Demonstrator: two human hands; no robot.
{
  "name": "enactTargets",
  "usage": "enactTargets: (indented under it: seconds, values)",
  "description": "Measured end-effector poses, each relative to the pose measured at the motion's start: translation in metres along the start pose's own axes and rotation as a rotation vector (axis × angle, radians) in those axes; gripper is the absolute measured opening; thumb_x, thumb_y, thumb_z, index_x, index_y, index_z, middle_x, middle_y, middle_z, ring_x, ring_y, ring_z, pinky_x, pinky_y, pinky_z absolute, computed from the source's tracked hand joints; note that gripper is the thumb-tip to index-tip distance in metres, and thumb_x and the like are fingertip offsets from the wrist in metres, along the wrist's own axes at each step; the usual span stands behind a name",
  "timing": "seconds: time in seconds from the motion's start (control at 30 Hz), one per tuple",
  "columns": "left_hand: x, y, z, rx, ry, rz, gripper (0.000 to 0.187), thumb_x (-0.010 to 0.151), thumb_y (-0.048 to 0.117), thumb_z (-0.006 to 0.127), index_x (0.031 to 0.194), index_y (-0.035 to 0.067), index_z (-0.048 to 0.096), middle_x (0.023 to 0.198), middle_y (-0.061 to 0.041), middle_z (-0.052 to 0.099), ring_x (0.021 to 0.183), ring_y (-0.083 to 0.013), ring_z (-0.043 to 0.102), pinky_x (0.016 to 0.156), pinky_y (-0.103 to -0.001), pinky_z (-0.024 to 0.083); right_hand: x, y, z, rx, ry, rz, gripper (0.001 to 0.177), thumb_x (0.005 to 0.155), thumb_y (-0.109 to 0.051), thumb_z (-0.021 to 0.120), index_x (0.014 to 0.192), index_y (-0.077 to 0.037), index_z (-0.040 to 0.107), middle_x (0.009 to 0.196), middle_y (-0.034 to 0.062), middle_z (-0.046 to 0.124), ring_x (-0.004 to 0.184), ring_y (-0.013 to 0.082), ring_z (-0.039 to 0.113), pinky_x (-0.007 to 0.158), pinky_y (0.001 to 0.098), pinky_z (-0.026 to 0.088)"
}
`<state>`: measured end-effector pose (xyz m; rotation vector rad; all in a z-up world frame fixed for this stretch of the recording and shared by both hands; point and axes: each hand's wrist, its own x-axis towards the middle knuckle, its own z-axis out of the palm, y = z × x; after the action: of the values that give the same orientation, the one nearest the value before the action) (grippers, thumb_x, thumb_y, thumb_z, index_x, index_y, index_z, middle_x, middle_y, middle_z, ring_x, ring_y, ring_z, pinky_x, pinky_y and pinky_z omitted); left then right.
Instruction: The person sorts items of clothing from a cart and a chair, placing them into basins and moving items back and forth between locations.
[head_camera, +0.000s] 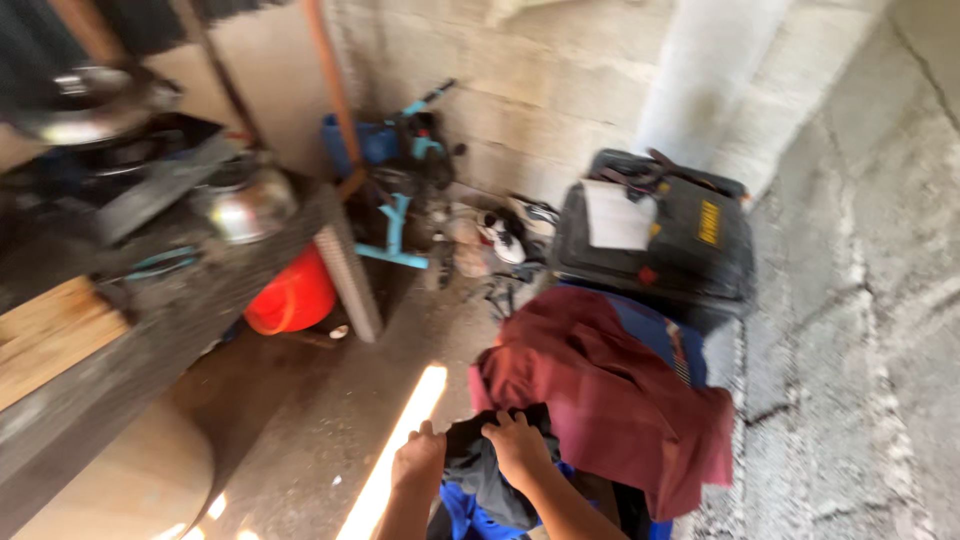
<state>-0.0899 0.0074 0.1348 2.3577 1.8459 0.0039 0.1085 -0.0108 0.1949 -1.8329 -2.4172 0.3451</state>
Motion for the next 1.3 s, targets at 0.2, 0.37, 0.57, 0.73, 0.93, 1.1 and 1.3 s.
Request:
enactTargets:
  seconds: [0.2,0.37,0.57,0.73,0.93,1.1,1.3]
  values:
    - [-0.059,-0.057,-0.052,-0.032,0.032,-0.229,0.011,0.089,0.006,0.063,0.098,0.011,0.068,0.117,-0.010,0.057,0.109,-0.0281,0.065,0.084,-0.038,0.061,0.027,-0.084,-0.026,0.004,0.015,-0.204,0.034,0.085,-0.001,0.059,0.113,-0.016,0.071,0.129,0.0113,0.060,0.118,0.0378,0.056,0.090,0.0506,0.053]
    - [-0.118,-0.124,-0.088,-0.019,0.086,-0.389,0.015,0.088,0.005,0.065,0.101,0.011,0.069,0.121,-0.010,0.058,0.112,-0.0273,0.065,0.084,-0.038,0.061,0.041,-0.175,-0.037,-0.035,-0.077,-0.360,0.039,0.084,0.001,0.058,0.117,-0.017,0.069,0.130,0.0089,0.059,0.124,0.0365,0.053,0.096,0.0473,0.052]
    - [-0.210,-0.215,-0.106,-0.019,0.152,-0.573,0.015,0.090,0.005,0.063,0.101,0.012,0.070,0.122,-0.010,0.058,0.111,-0.0276,0.065,0.083,-0.038,0.062,0.040,-0.305,-0.026,-0.024,-0.161,-0.460,0.049,0.083,0.008,0.059,0.122,-0.020,0.067,0.134,0.0068,0.056,0.125,0.0342,0.053,0.100,0.0448,0.050]
    - [-0.298,-0.276,-0.105,-0.031,0.220,-0.753,0.014,0.091,0.007,0.060,0.100,0.013,0.070,0.123,-0.010,0.057,0.114,-0.0282,0.064,0.081,-0.040,0.062,0.021,-0.408,-0.004,-0.032,-0.176,-0.648,0.047,0.084,0.005,0.062,0.124,-0.019,0.067,0.133,0.0071,0.058,0.126,0.0337,0.053,0.101,0.0440,0.050]
    - [-0.415,-0.330,-0.114,-0.099,0.230,-0.915,0.024,0.085,0.008,0.062,0.109,0.009,0.064,0.113,-0.012,0.058,0.104,-0.0309,0.064,0.082,-0.042,0.059,-0.004,-0.529,0.031,-0.046,-0.217,-0.837,0.045,0.083,0.005,0.064,0.122,-0.019,0.067,0.133,0.0069,0.057,0.126,0.0337,0.052,0.098,0.0449,0.051]
    - [-0.499,-0.366,-0.103,-0.034,0.346,-1.075,0.014,0.091,0.005,0.060,0.104,0.009,0.066,0.111,-0.011,0.063,0.103,-0.0296,0.067,0.083,-0.042,0.060,-0.041,-0.610,0.063,-0.023,-0.164,-1.025,0.047,0.082,0.005,0.066,0.121,-0.021,0.069,0.130,0.0058,0.059,0.125,0.0329,0.054,0.098,0.0458,0.052]
    - [-0.590,-0.388,-0.101,-0.097,0.347,-1.327,0.018,0.088,0.002,0.062,0.105,0.008,0.064,0.116,-0.012,0.062,0.107,-0.0323,0.066,0.084,-0.043,0.059,-0.087,-0.703,0.062,0.019,-0.190,-1.300,0.052,0.078,0.004,0.072,0.123,-0.022,0.068,0.128,0.0065,0.059,0.125,0.0339,0.055,0.100,0.0494,0.052]
